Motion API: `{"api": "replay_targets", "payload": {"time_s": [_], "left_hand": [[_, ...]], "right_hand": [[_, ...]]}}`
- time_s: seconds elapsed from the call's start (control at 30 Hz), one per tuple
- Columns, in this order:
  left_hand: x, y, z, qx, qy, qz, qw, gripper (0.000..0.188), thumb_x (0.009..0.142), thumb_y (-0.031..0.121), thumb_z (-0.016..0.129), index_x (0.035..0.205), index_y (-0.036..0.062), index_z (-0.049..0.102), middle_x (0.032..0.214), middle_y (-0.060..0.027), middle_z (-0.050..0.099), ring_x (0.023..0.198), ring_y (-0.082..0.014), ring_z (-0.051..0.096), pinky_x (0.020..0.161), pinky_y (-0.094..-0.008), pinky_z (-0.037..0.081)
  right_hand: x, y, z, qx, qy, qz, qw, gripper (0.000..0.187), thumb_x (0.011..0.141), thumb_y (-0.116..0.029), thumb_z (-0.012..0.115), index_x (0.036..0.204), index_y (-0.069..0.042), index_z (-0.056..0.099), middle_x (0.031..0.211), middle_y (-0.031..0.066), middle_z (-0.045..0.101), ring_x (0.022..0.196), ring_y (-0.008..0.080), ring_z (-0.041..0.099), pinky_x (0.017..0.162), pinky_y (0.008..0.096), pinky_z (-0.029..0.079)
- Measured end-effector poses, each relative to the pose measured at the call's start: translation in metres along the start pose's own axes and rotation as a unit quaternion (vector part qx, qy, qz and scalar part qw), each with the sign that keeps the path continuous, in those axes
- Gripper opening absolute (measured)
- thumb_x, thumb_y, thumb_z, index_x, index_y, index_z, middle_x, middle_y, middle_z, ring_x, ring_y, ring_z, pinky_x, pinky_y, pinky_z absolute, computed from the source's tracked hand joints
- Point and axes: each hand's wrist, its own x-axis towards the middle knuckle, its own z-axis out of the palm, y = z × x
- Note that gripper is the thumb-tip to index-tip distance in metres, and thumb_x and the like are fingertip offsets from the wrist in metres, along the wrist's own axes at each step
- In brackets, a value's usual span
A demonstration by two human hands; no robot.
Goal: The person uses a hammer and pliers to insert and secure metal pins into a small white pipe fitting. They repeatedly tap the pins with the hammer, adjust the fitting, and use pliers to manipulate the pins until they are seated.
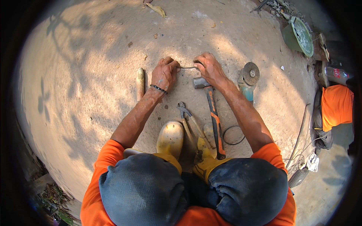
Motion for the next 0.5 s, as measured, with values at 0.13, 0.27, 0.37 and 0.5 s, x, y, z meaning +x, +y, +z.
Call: {"api": "replay_targets", "payload": {"time_s": [0.13,0.27,0.37,0.5], "left_hand": [[0.012,-0.009,0.004,-0.062,-0.016,-0.048,0.997,0.006,0.094,0.007,0.080,0.100,0.0059,0.082,0.104,-0.0105,0.076,0.095,-0.0289,0.073,0.083,-0.0440,0.060],[0.015,-0.018,0.009,-0.111,-0.011,-0.107,0.988,0.006,0.092,0.011,0.084,0.095,0.0059,0.084,0.096,-0.0096,0.076,0.087,-0.0269,0.073,0.078,-0.0443,0.060],[0.020,-0.023,0.016,-0.132,0.006,-0.135,0.982,0.009,0.090,0.013,0.089,0.093,0.0059,0.084,0.094,-0.0102,0.079,0.083,-0.0245,0.074,0.075,-0.0426,0.060],[0.024,-0.027,0.020,-0.151,-0.003,-0.175,0.973,0.013,0.086,0.014,0.093,0.092,0.0066,0.084,0.095,-0.0100,0.081,0.080,-0.0226,0.076,0.072,-0.0412,0.061]], "right_hand": [[-0.047,-0.020,-0.011,0.064,0.134,0.148,0.978,0.033,0.109,-0.028,0.074,0.126,-0.001,0.068,0.115,0.0189,0.064,0.112,0.0341,0.064,0.097,0.0522,0.054],[-0.127,-0.055,-0.010,-0.083,0.146,0.170,0.971,0.043,0.106,-0.031,0.078,0.126,0.003,0.063,0.117,0.0211,0.062,0.109,0.0330,0.064,0.091,0.0519,0.056],[-0.166,-0.069,0.003,-0.037,0.106,0.238,0.965,0.041,0.107,-0.032,0.077,0.126,0.000,0.062,0.112,0.0203,0.062,0.098,0.0338,0.064,0.078,0.0510,0.056],[-0.176,-0.068,-0.003,0.355,-0.084,0.452,0.814,0.033,0.108,-0.028,0.077,0.117,0.000,0.064,0.087,0.0091,0.065,0.074,0.0203,0.065,0.064,0.0401,0.055]]}}
